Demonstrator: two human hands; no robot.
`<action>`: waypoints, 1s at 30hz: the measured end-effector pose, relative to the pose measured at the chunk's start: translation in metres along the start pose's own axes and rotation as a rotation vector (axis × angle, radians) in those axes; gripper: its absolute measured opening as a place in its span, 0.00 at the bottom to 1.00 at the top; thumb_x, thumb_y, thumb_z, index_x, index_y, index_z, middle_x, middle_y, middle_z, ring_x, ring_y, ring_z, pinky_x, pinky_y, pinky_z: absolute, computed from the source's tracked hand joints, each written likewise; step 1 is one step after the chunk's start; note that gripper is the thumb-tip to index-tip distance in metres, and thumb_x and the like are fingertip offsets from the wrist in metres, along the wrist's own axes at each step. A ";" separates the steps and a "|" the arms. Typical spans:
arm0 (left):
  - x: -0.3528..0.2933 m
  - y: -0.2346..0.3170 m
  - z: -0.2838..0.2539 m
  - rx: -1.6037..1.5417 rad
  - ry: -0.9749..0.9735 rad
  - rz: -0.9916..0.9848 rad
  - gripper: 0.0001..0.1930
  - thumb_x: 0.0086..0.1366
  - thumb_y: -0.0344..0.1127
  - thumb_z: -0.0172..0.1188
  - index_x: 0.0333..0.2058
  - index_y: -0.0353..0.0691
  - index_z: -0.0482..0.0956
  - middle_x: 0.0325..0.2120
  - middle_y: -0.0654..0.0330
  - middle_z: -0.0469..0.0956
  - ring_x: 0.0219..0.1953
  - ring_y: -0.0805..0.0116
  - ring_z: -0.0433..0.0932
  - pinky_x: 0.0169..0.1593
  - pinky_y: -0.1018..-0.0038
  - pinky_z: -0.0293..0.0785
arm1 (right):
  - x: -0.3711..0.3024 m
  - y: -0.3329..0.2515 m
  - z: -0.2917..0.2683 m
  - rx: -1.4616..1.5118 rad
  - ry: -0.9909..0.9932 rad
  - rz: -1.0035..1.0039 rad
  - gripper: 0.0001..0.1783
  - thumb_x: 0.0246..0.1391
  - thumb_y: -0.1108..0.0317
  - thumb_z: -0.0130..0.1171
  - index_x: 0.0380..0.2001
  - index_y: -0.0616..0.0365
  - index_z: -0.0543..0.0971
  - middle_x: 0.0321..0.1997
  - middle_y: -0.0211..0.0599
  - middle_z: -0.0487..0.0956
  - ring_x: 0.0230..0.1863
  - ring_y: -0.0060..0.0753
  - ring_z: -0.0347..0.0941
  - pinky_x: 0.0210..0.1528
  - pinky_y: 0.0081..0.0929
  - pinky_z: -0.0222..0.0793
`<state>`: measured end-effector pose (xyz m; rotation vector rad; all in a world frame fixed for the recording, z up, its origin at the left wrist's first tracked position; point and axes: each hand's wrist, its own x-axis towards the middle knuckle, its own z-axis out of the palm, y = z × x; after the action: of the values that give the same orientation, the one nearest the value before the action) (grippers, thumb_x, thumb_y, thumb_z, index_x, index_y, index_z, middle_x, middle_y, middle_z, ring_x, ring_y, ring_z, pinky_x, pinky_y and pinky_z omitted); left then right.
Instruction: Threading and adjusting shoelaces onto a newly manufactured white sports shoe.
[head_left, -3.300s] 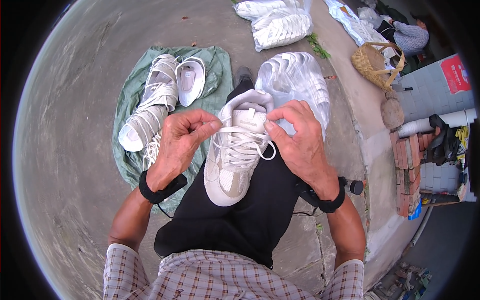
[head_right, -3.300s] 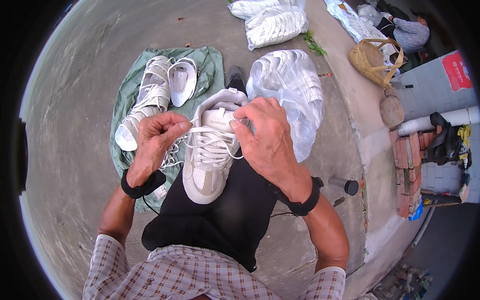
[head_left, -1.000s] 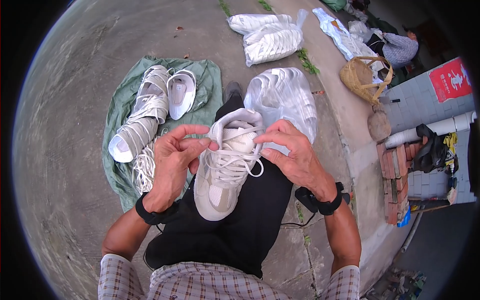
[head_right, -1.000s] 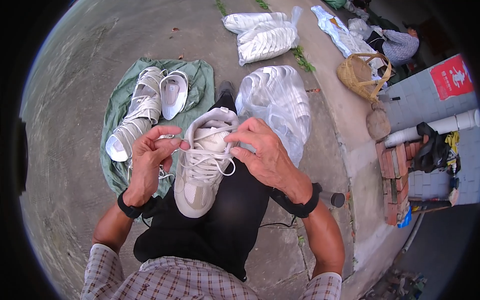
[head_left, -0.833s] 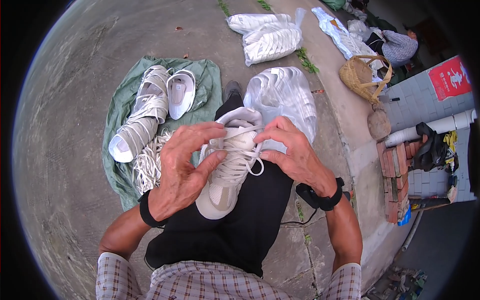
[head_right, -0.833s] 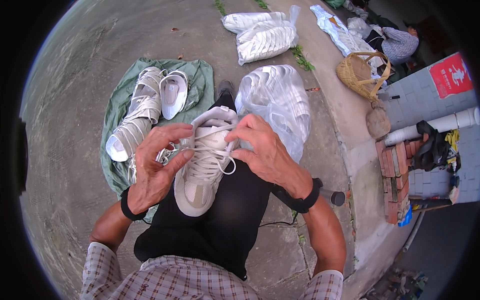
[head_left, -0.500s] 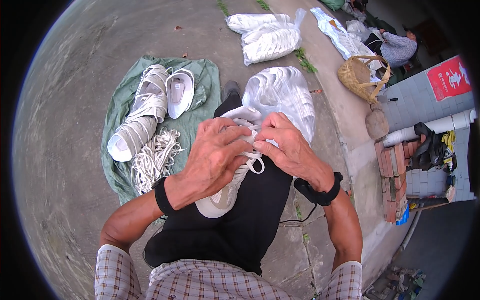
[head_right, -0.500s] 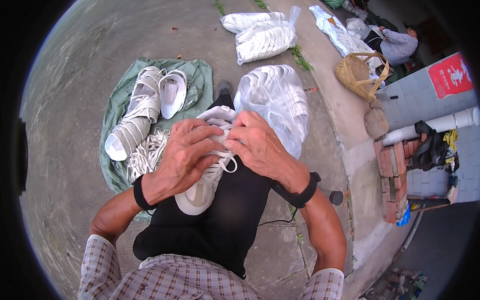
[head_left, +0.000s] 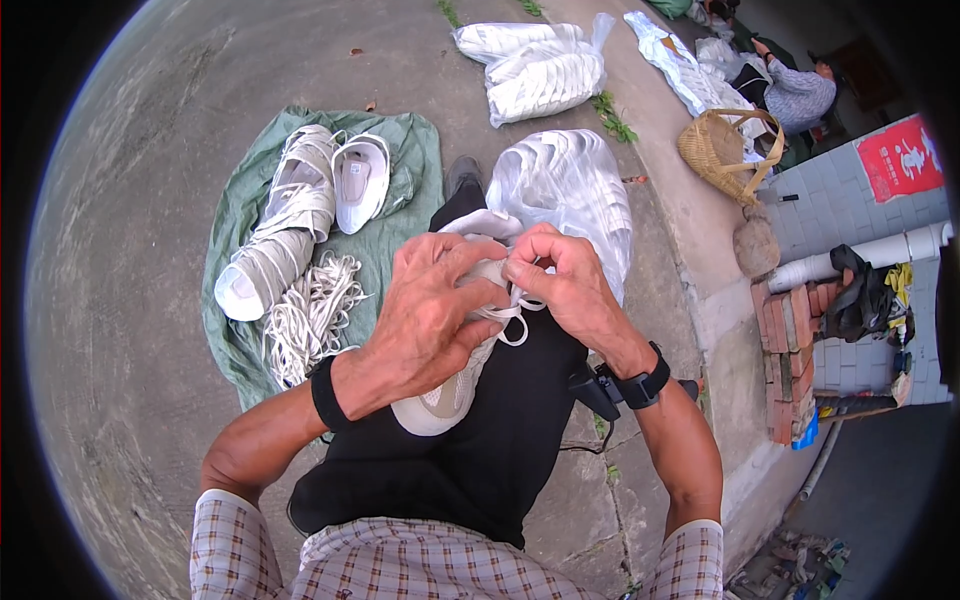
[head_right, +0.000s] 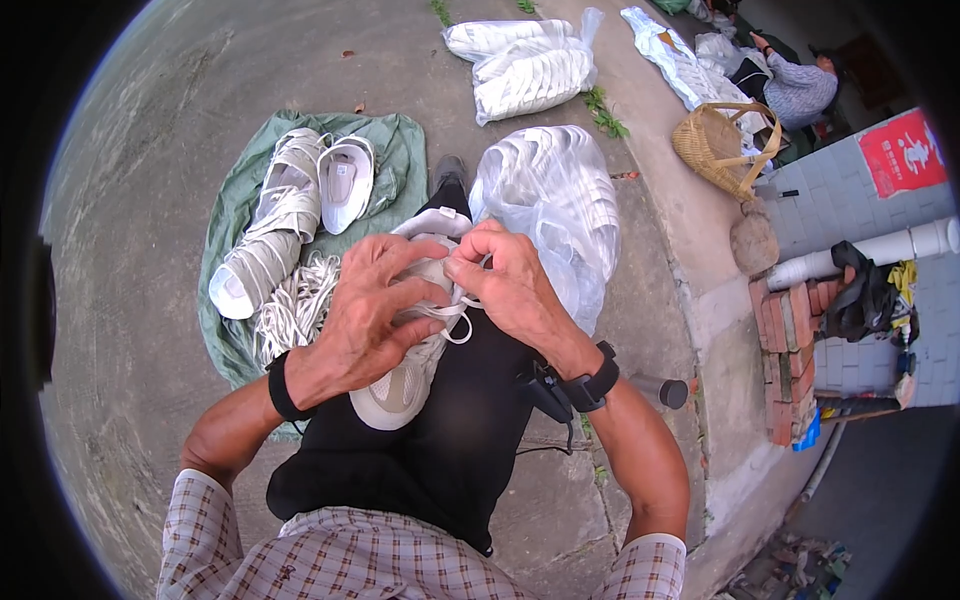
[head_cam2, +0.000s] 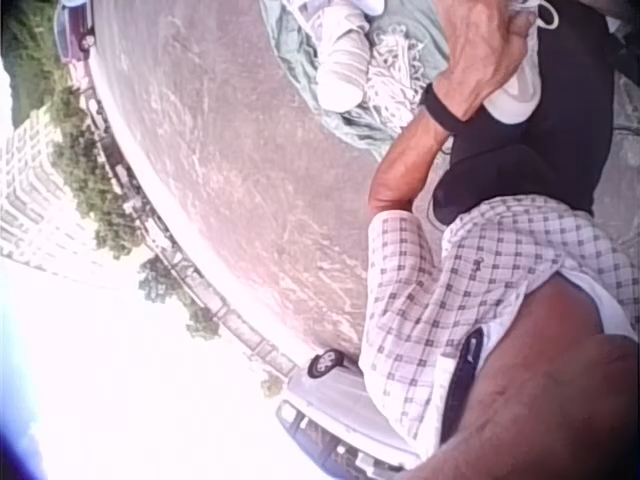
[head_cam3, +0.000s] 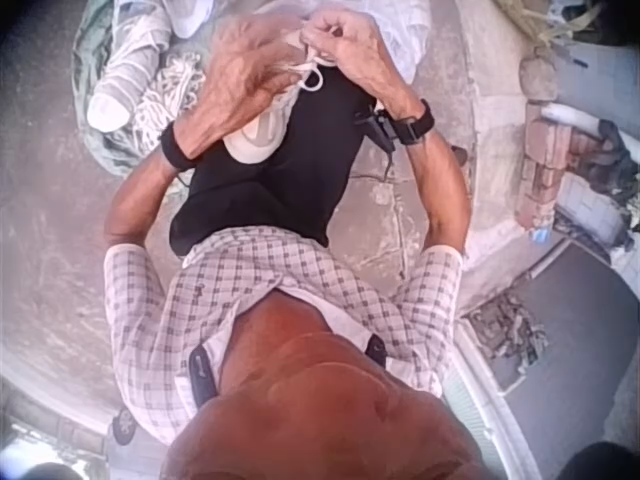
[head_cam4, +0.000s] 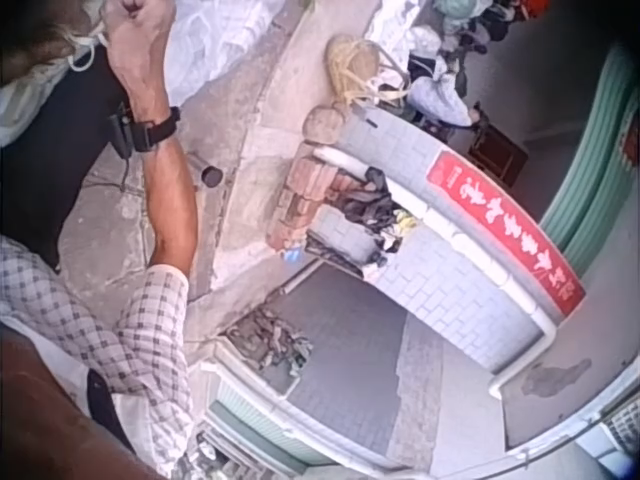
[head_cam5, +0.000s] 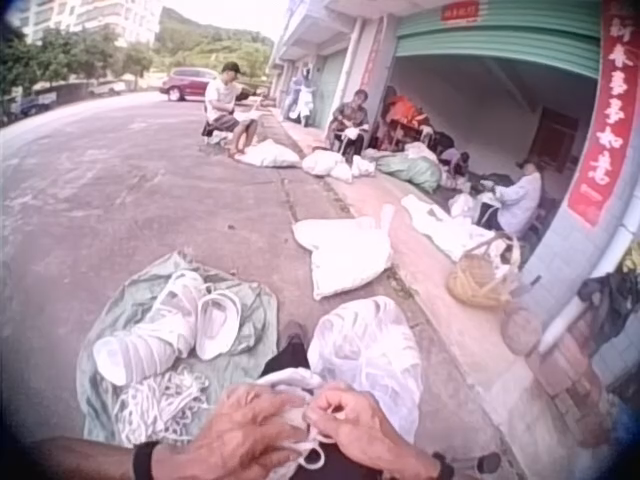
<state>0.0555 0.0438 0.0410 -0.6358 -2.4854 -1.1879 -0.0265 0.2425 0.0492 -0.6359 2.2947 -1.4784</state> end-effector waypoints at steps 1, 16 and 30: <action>0.000 -0.001 -0.001 0.015 -0.031 0.012 0.15 0.44 0.28 0.75 0.34 0.41 0.85 0.55 0.58 0.77 0.56 0.51 0.71 0.61 0.54 0.63 | 0.000 0.001 0.001 0.007 0.005 -0.003 0.09 0.56 0.69 0.63 0.30 0.67 0.81 0.35 0.35 0.75 0.35 0.28 0.70 0.38 0.30 0.65; 0.001 0.000 -0.012 -0.294 -0.210 -0.135 0.05 0.54 0.32 0.70 0.30 0.40 0.84 0.62 0.57 0.70 0.68 0.51 0.59 0.70 0.55 0.49 | 0.043 0.039 -0.032 0.156 0.488 0.184 0.10 0.56 0.68 0.63 0.28 0.66 0.81 0.24 0.29 0.77 0.26 0.21 0.68 0.31 0.24 0.63; -0.020 -0.043 -0.007 -0.564 0.172 -0.690 0.20 0.70 0.47 0.61 0.50 0.37 0.81 0.58 0.53 0.73 0.60 0.60 0.70 0.66 0.62 0.61 | 0.006 0.019 -0.023 0.082 -0.131 0.353 0.37 0.59 0.45 0.62 0.55 0.72 0.75 0.45 0.48 0.82 0.43 0.34 0.79 0.48 0.31 0.72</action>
<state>0.0512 0.0088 0.0083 0.2539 -2.2674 -2.1183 -0.0468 0.2639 0.0408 -0.2758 2.1025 -1.3123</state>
